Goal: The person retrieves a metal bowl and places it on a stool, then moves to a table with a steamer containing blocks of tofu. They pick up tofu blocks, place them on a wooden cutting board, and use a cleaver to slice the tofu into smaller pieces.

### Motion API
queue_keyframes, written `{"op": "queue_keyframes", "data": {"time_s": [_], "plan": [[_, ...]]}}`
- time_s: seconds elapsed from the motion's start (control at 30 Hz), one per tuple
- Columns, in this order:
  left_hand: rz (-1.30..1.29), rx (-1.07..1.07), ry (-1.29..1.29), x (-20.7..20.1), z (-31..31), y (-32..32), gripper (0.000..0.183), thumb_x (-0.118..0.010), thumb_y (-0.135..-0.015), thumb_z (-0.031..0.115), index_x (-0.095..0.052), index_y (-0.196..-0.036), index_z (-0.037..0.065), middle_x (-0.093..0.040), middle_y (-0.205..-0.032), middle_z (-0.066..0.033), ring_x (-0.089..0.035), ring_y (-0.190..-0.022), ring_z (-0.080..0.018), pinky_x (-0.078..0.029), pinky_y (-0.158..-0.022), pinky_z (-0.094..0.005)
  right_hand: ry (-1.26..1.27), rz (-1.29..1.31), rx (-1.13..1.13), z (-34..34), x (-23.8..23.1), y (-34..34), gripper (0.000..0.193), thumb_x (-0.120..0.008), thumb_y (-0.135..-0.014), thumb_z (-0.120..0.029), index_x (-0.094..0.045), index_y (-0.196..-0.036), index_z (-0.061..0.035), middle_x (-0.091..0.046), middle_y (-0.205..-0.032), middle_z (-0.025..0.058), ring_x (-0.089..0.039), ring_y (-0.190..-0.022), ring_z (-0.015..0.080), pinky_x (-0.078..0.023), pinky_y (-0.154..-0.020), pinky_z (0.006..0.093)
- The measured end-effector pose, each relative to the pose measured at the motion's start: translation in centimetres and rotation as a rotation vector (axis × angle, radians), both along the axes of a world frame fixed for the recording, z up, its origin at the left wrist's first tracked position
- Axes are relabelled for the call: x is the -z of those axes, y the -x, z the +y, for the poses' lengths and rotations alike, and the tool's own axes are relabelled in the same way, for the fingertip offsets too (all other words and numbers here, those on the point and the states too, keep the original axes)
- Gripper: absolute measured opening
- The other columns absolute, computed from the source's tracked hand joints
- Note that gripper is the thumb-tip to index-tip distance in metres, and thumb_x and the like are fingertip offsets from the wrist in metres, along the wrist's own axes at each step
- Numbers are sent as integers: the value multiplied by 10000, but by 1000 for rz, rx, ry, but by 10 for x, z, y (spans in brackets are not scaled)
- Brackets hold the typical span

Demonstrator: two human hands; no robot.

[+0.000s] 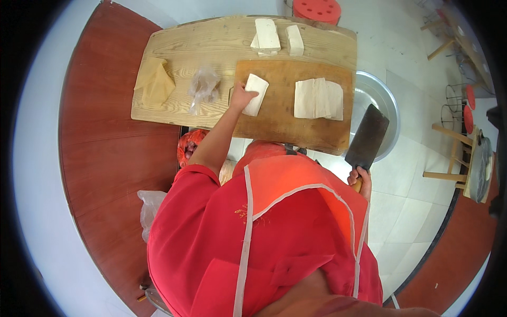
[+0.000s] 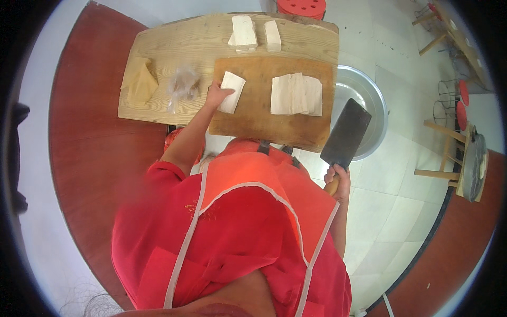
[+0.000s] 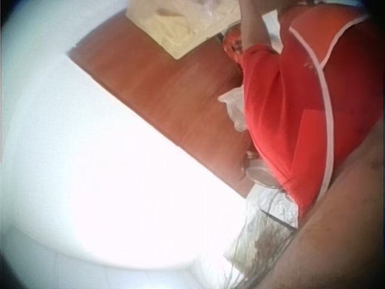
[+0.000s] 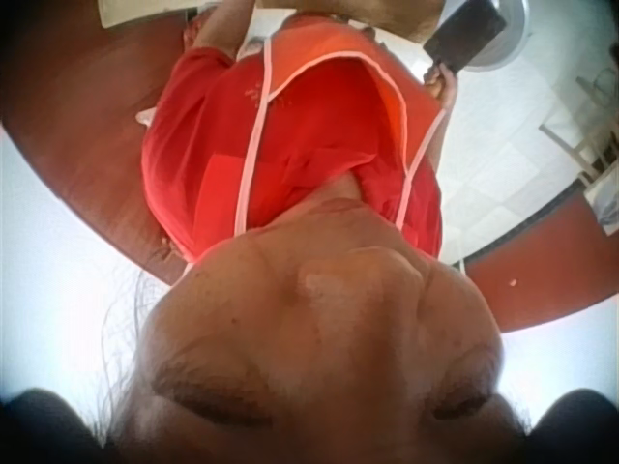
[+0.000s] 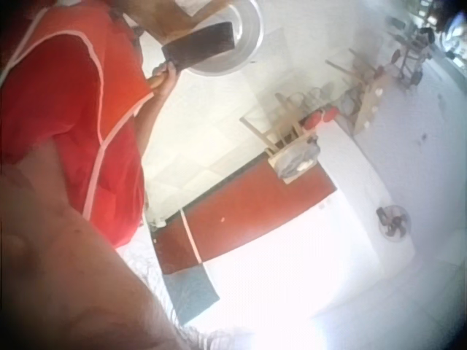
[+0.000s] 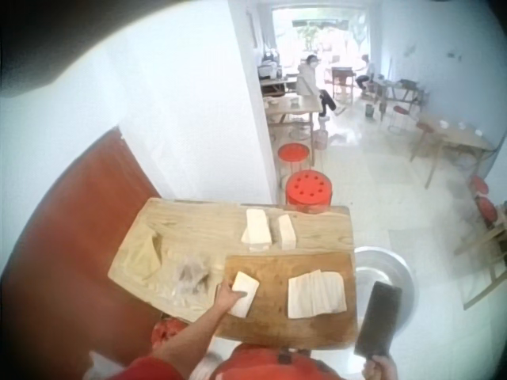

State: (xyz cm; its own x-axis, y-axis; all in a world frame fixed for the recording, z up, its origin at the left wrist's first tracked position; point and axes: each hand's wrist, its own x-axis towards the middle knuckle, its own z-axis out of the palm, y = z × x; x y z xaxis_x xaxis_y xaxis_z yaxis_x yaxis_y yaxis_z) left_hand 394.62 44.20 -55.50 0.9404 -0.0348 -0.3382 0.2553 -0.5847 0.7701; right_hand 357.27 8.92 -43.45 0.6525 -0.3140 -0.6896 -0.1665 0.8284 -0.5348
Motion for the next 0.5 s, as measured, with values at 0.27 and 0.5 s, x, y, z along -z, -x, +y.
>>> {"op": "queue_keyframes", "data": {"time_s": [0.27,0.5], "plan": [[133,127,329,-14,-3,8,660,-757,-707,91,-529,-1325,47,-674,-1111,-93,-637,-985,-195,-488,-874,-316,247,28,-230,16,-23,-29,100,-587,-846,-60,-494,-882,-70,-532,-637,33,-504,-496,141,-422,-466,270],[144,-53,475,-20,-30,27,514,-718,-732,2,-582,-1227,27,-692,-1035,-83,-651,-909,-186,-506,-812,-319,645,112,-626,45,-30,-94,187,-641,-812,-134,-554,-911,-1,-570,-638,50,-569,-497,165,-466,-485,296]]}}
